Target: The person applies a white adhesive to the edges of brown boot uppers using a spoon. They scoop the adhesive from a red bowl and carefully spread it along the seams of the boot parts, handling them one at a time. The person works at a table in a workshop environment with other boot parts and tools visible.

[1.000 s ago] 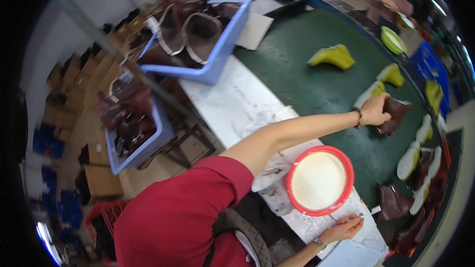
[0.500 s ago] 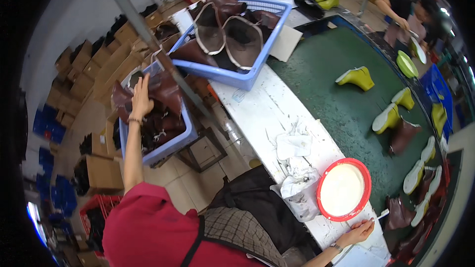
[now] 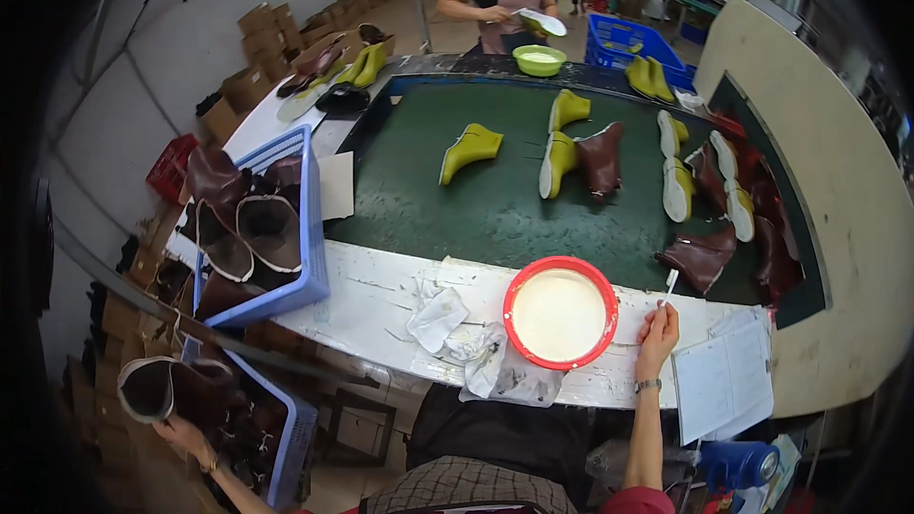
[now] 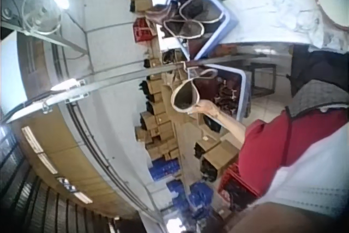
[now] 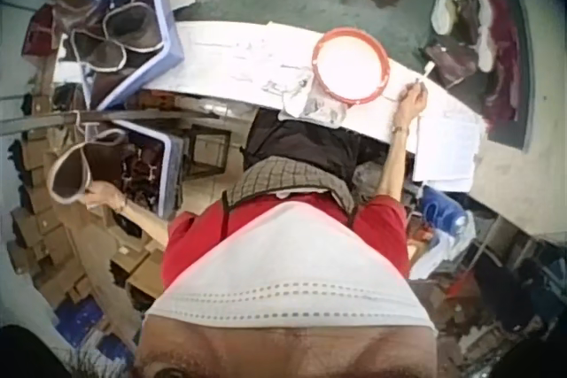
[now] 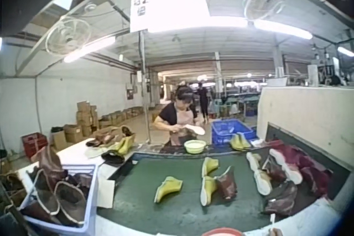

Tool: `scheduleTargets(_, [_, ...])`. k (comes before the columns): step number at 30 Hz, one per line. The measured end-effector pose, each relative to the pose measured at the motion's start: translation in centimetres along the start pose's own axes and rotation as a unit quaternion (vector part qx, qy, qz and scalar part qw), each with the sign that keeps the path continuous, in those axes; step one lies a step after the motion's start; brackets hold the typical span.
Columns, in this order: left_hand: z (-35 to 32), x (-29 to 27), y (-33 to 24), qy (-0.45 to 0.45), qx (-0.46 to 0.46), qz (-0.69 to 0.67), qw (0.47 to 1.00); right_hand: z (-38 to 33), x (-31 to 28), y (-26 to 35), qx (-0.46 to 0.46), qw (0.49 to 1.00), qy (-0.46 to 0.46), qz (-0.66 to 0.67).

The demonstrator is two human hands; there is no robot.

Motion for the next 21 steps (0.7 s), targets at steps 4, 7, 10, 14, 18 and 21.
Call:
scheduleTargets(4, [-6.2,7.7,0.6,0.101,-0.235,-0.414,0.873,-2.9,4.1,6.9,-0.074,0.995,0.023,-0.056])
scheduleTargets(7, [-14.9,18.8,-2.7,0.295,-0.338,-0.474,0.758,-9.5,12.9,12.7,-0.040,0.966,0.245,-0.074])
scheduleTargets(10, [-18.5,26.2,-19.4,0.585,-0.359,-0.473,0.552,-15.8,18.8,16.9,-0.118,0.884,0.432,-0.136])
scheduleTargets(14, [-17.8,25.8,-31.0,0.711,-0.382,-0.483,0.340,-16.5,19.2,15.3,-0.062,0.807,0.528,-0.259])
scheduleTargets(18, [-17.0,26.3,-32.6,0.664,-0.393,-0.594,0.227,-16.6,17.3,15.6,-0.093,0.815,0.454,-0.348])
scheduleTargets(21, [-16.2,27.1,-35.8,0.757,-0.123,-0.466,0.441,-17.7,17.0,13.7,-0.154,0.845,0.407,-0.311])
Point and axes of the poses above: each hand's wrist, its own z-axis towards the middle knuckle, its own x-axis out of the palm, y = z × x, the point moved 5 cm from there along z, towards the middle knuckle, and after that the axes turned 12 degrees about x, right-handed, at the moved point
